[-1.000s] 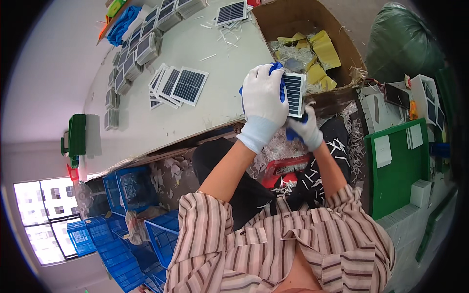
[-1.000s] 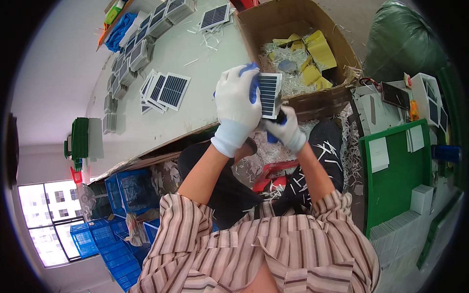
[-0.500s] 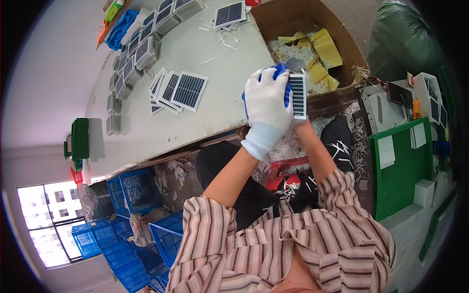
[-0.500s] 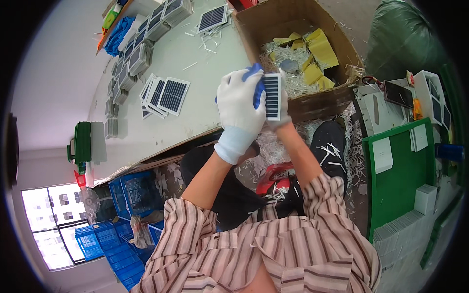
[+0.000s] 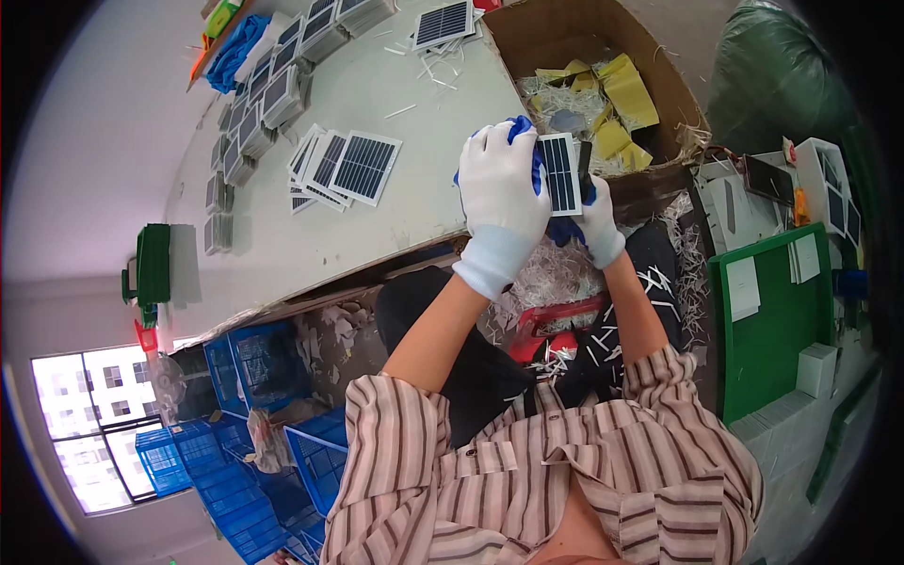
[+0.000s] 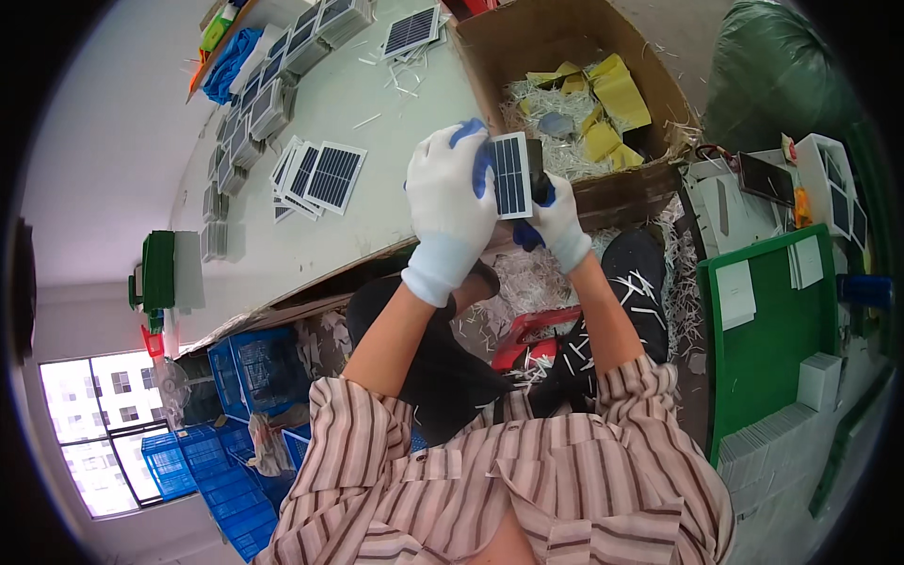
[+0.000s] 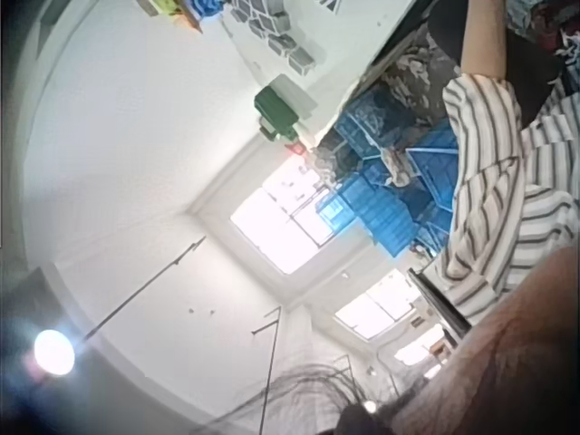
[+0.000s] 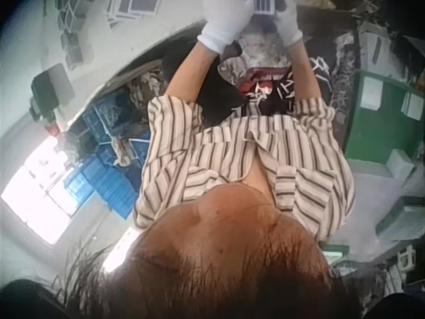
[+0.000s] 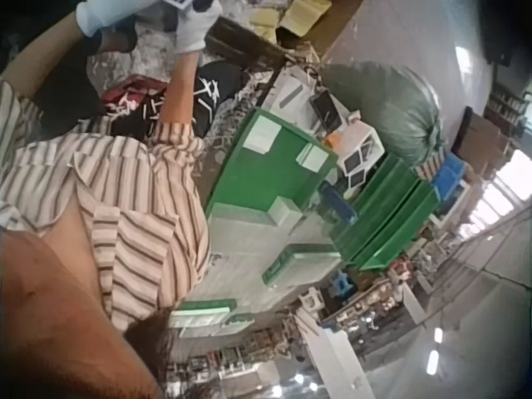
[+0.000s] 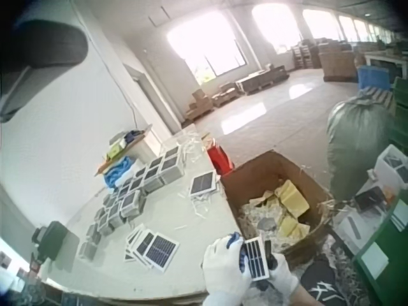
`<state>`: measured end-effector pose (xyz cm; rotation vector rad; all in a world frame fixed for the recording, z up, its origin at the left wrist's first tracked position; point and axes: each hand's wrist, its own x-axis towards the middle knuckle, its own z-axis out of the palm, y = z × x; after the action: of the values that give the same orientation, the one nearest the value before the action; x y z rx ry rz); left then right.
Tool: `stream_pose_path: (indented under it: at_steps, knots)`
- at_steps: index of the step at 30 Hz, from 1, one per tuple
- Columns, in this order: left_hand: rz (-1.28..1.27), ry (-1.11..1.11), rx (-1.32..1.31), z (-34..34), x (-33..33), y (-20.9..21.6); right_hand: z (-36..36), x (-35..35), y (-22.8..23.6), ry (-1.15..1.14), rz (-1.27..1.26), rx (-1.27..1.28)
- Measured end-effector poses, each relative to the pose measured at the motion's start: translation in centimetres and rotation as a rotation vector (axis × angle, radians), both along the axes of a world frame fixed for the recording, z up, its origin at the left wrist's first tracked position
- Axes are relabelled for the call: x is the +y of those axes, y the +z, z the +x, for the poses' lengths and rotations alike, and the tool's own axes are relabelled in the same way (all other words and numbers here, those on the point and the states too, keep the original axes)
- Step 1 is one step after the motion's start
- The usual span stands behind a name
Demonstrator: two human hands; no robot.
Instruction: Clean small solar panels with a cloth and stack them into trays.
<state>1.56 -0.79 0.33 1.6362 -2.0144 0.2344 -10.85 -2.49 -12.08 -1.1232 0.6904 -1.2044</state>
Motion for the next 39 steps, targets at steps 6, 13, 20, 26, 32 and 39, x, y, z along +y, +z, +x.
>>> stream_pose_path:
  at_steps: [6,13,20,26,32,39]
  knots:
    - [0.041,0.057,0.016,-0.5,-0.1,-0.1,0.4,6.3,0.6,0.055,-0.177,0.178]
    - [-0.035,0.063,0.005,-1.3,0.0,0.0,2.9,4.9,-2.5,-0.374,-0.032,0.260]
    - [-0.019,0.012,-0.027,-0.7,0.0,0.3,6.0,-3.0,-1.7,0.155,0.492,-0.972]
    - [-0.040,0.058,-0.005,0.4,0.2,0.5,2.3,-2.0,1.8,-0.483,-0.185,-0.061]
    - [0.008,-0.146,0.276,2.7,0.0,0.3,-5.9,-1.2,5.6,-0.331,-0.924,0.649]
    - [0.183,0.111,-0.256,18.8,0.0,1.4,-20.7,4.0,4.3,-0.421,0.122,0.495]
